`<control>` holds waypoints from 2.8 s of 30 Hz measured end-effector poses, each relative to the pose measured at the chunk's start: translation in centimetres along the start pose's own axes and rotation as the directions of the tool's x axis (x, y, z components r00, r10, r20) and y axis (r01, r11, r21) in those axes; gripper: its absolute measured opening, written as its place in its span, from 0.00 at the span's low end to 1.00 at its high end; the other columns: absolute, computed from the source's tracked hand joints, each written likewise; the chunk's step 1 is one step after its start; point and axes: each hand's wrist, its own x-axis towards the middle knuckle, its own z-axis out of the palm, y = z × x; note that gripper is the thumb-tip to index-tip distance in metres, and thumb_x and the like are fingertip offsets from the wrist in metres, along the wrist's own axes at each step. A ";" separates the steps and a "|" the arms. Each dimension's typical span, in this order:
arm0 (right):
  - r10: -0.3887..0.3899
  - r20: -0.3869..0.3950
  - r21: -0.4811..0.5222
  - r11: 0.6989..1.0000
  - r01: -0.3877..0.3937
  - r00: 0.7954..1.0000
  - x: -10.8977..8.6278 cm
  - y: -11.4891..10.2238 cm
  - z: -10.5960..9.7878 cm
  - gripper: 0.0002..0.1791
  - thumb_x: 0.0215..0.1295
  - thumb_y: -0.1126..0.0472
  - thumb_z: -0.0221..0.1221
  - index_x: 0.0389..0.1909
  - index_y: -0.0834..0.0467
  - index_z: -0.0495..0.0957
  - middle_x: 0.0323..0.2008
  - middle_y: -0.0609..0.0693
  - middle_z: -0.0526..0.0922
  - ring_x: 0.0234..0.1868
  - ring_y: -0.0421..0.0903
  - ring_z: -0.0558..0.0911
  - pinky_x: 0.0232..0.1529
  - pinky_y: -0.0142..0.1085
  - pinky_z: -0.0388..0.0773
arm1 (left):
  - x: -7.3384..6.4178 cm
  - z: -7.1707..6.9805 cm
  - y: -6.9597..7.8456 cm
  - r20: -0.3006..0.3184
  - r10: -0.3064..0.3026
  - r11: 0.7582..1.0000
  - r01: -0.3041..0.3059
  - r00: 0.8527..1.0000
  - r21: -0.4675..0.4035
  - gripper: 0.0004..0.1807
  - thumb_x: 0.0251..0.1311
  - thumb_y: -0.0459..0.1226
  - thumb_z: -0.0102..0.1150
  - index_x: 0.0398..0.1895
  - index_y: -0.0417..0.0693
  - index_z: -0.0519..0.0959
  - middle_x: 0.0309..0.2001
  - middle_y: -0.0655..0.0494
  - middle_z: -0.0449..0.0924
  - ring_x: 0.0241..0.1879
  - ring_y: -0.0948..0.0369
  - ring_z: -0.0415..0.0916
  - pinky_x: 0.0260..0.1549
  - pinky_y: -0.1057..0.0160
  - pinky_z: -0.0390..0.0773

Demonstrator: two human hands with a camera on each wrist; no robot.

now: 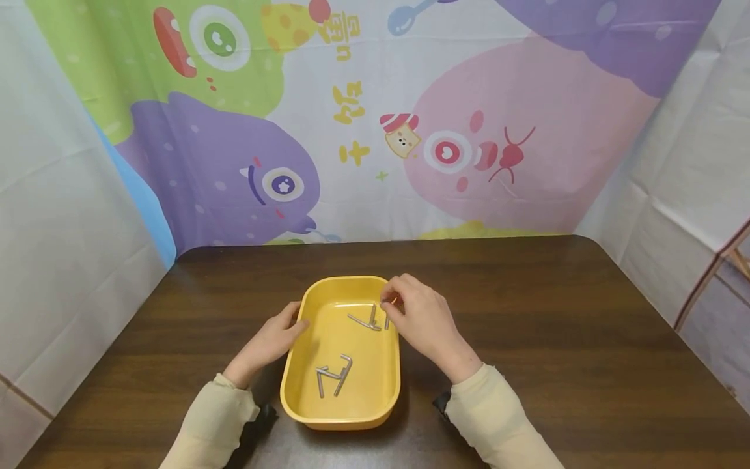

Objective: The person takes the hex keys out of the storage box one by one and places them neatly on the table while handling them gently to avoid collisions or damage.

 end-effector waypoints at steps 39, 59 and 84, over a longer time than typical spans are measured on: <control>0.354 0.272 -0.141 0.935 -0.327 0.895 -0.1 5.7 0.0 0.04 0.49 0.66 0.60 0.23 0.57 0.75 0.22 0.47 0.75 0.25 0.43 0.72 0.28 0.36 0.69 | 0.0 0.0 -0.1 -0.003 0.007 1.000 -0.007 1.000 -0.006 0.20 0.63 0.40 0.47 0.57 0.43 0.66 0.46 0.47 0.77 0.37 0.58 0.75 0.40 0.57 0.75; 0.419 0.402 -0.164 0.908 -0.386 0.814 -0.8 6.5 1.7 0.05 0.48 0.65 0.62 0.21 0.56 0.74 0.20 0.46 0.72 0.24 0.44 0.71 0.27 0.36 0.66 | 0.0 0.1 -0.1 -0.002 -0.012 1.000 0.012 1.000 -0.014 0.21 0.62 0.40 0.47 0.58 0.43 0.66 0.47 0.47 0.76 0.37 0.58 0.75 0.40 0.57 0.75; 0.412 0.441 -0.204 0.911 -0.357 0.798 -1.2 7.0 2.5 0.07 0.47 0.71 0.57 0.20 0.55 0.74 0.21 0.47 0.74 0.25 0.46 0.72 0.28 0.37 0.68 | 0.1 0.0 -0.2 0.004 -0.007 1.000 0.007 1.000 -0.022 0.22 0.63 0.40 0.47 0.58 0.43 0.65 0.48 0.46 0.76 0.37 0.58 0.76 0.40 0.57 0.75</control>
